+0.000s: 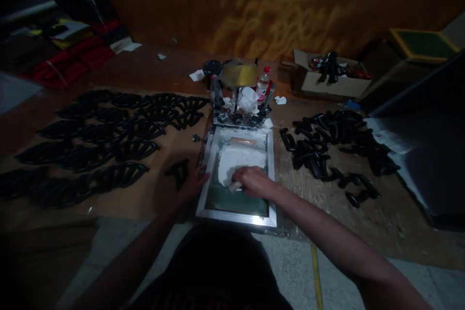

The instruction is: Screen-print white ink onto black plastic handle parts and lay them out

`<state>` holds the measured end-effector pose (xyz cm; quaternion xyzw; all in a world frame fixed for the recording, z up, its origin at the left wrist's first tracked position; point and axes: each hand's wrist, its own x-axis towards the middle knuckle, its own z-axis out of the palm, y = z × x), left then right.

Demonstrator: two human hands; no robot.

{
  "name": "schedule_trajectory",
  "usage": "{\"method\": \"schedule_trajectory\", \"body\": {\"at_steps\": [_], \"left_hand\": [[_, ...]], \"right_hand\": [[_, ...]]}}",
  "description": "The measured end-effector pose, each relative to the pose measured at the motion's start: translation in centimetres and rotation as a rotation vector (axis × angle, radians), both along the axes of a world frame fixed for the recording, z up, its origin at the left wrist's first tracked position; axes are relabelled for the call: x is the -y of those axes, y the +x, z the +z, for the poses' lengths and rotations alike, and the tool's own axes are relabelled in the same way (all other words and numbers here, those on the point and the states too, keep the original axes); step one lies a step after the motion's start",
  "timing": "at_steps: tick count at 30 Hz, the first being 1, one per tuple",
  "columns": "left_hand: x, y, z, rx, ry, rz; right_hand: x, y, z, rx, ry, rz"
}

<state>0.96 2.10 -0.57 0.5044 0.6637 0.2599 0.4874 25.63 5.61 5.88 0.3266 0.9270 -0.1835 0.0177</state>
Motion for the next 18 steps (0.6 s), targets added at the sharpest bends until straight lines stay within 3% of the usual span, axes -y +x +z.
{"method": "schedule_trajectory", "body": {"at_steps": [4,7,9,11,14,16,18], "left_hand": [[0.0,0.2,0.6,-0.007,-0.025,-0.022],[0.1,0.3,0.8,0.012,-0.004,-0.010],[0.2,0.4,0.8,0.015,0.005,0.007],[0.2,0.3,0.9,0.008,0.011,0.008],[0.5,-0.1,1.9,0.030,0.003,-0.016],[0.7,-0.4,3.2,0.059,0.014,-0.022],[0.8,-0.7,5.1,0.051,0.080,0.008]], "right_hand": [[0.1,-0.7,-1.4,-0.070,0.139,-0.152],[1.7,-0.4,-3.0,-0.126,0.168,-0.059],[2.0,-0.2,-3.3,-0.165,0.126,-0.024],[0.9,-0.4,-2.5,-0.181,0.100,-0.099],[-2.9,-1.1,-0.3,-0.186,0.125,-0.329],[-5.8,-0.4,1.4,-0.210,0.173,-0.472],[-8.1,2.1,2.6,-0.306,0.242,-0.620]]}}
